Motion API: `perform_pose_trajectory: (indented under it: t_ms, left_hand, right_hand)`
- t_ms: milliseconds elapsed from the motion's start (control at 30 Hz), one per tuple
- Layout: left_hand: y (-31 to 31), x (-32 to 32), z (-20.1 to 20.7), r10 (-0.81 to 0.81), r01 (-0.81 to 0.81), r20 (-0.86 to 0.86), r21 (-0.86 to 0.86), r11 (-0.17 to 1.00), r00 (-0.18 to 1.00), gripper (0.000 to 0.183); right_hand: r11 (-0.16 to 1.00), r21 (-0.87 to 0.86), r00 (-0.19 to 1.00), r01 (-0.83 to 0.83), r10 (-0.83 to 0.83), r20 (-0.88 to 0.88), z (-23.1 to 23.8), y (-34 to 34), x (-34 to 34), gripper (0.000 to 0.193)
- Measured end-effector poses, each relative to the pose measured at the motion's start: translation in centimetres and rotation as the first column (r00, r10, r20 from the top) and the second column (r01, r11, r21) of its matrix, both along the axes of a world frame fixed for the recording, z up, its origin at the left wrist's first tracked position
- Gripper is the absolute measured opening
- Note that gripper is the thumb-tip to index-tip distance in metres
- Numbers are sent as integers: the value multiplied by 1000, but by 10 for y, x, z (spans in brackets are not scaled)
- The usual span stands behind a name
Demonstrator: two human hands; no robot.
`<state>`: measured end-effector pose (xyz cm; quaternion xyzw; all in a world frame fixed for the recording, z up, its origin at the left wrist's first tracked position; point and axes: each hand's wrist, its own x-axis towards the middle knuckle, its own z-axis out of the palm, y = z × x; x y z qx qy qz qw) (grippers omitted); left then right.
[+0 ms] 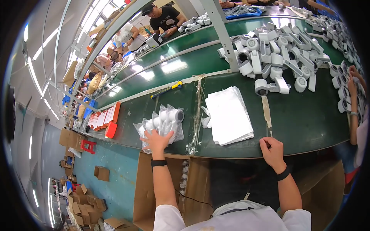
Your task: The person bags white plastic fans by hand, sliding each fan into a plastic bag and setting it on the table. After bagging several fans, the person gathers them and places them into a cardboard box.
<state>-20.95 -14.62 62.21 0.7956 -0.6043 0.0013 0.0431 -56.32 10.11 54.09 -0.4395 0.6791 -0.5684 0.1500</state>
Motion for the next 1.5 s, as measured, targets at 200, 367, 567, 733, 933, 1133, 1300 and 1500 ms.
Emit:
perform_pose_trajectory:
  t_ms: [200,367,567,733,933,1133,1300,1500]
  left_hand:
    - [-13,28,-8,14,4,-217,84,996,976,103]
    - [-23,34,-10,11,26,-188,193,981,982,115]
    - [-39,36,-21,57,-19,-158,228,973,986,101]
    - [-40,32,-25,52,-14,-164,226,974,985,100]
    - [-52,28,-19,69,-8,-225,262,965,972,119]
    - [-46,10,-6,47,3,-195,250,968,980,115]
    - [-53,8,-12,28,11,-166,231,973,986,108]
    - [-55,4,-18,38,-12,-161,160,987,986,100]
  right_hand:
    - [1000,-6,1000,3,-3,-2,3,-1,2,10]
    - [1000,-18,1000,6,-7,-29,1,-2,2,9]
    - [1000,-28,998,13,-14,-53,1,-2,3,9]
    - [1000,-17,998,20,-21,-54,4,-2,4,8]
    - [1000,-9,999,10,-10,-48,7,-2,6,8]
    - [1000,-12,998,6,-7,-69,6,-2,4,6]
    - [1000,-18,998,9,-10,-65,4,-2,6,7]
    - [1000,-24,996,12,-14,-91,7,-2,5,6]
